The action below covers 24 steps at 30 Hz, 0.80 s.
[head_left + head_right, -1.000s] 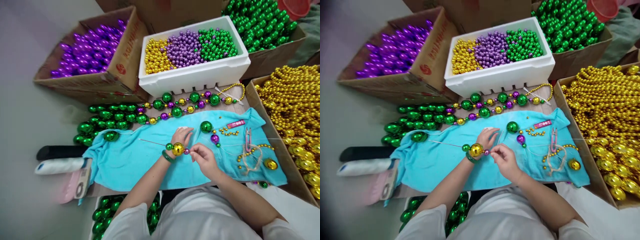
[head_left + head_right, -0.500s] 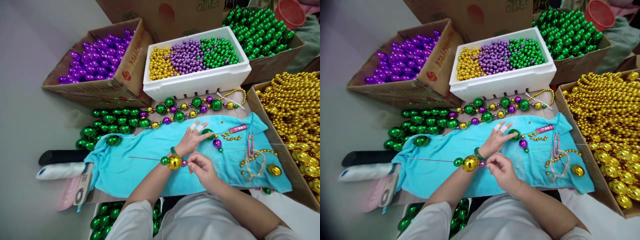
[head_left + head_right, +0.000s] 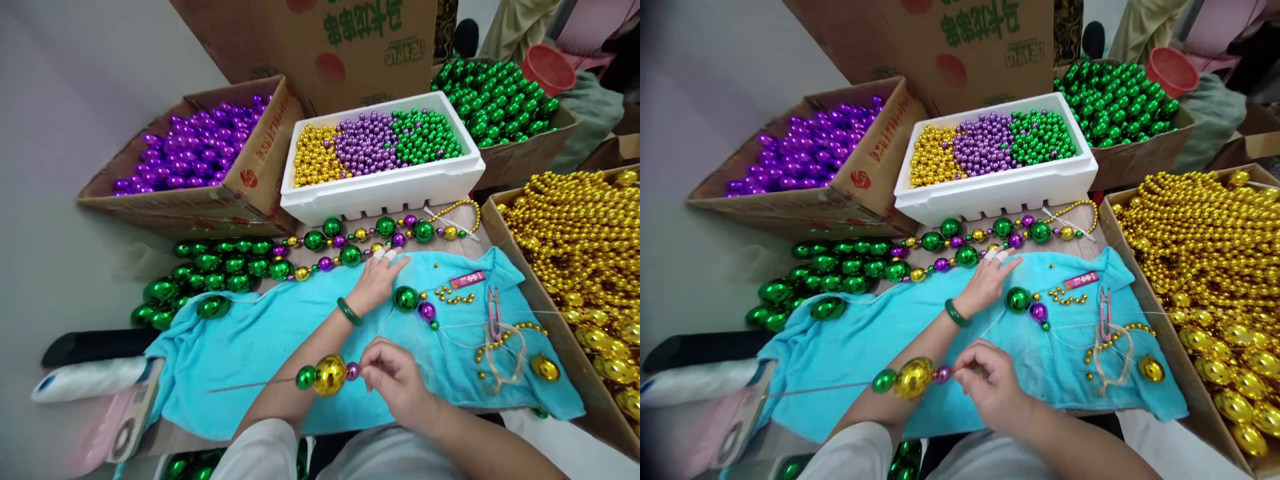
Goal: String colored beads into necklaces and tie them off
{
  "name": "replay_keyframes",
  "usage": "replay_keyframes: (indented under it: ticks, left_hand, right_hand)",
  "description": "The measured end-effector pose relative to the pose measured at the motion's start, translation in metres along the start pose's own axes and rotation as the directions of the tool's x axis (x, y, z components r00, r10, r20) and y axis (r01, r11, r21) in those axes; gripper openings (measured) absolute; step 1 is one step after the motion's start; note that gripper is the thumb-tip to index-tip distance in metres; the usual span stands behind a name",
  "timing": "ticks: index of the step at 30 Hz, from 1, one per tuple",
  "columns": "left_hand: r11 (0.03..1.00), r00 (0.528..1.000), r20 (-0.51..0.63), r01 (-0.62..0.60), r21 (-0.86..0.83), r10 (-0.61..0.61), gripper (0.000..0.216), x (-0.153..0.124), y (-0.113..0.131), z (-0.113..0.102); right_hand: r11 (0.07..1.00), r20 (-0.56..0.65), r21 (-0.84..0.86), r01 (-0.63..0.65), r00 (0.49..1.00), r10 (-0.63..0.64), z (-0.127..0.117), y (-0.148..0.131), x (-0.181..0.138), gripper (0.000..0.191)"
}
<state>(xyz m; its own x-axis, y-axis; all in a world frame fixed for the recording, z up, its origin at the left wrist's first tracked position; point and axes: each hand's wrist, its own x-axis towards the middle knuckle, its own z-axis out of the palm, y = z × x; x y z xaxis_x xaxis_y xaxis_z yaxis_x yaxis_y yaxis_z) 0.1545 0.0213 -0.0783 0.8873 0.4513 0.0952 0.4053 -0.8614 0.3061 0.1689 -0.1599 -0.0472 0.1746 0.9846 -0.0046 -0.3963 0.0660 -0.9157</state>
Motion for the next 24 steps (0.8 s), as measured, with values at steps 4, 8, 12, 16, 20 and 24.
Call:
replay_keyframes:
  ticks: [4,8,12,16,20,24]
  left_hand:
    - [0.995,0.994,-0.045,0.095,-0.017,-0.096,0.050,0.045,-0.002,0.001]
    - [0.980,0.981,-0.030,0.193,0.039,-0.192,0.052,0.086,0.002,0.008]
    - [0.975,0.978,-0.058,0.207,0.080,-0.203,0.051,0.105,0.004,0.013]
    - [0.986,0.986,-0.067,0.156,0.049,-0.153,0.046,0.096,0.011,0.005]
    - [0.993,0.998,0.051,-0.040,-0.110,0.046,0.041,0.062,0.024,-0.012]
    - [0.960,0.948,0.248,-0.139,-0.242,0.199,0.032,0.028,0.032,-0.023]
  right_hand:
    - [1.000,0.011,0.012,-0.004,1.000,0.004,-0.005,0.003,0.005,0.015]
    - [1.000,-0.011,-0.017,-0.005,1.000,0.005,-0.016,-0.003,0.013,0.016]
    - [0.998,-0.028,-0.058,0.008,1.000,-0.009,-0.024,-0.011,0.016,0.014]
    - [0.999,-0.030,-0.038,-0.025,0.999,0.024,-0.026,-0.011,0.013,0.015]
    - [0.999,-0.007,-0.037,-0.035,0.999,0.035,-0.022,-0.010,0.006,0.017]
    - [0.999,0.024,-0.035,-0.023,0.999,0.023,-0.017,-0.008,0.002,0.015]
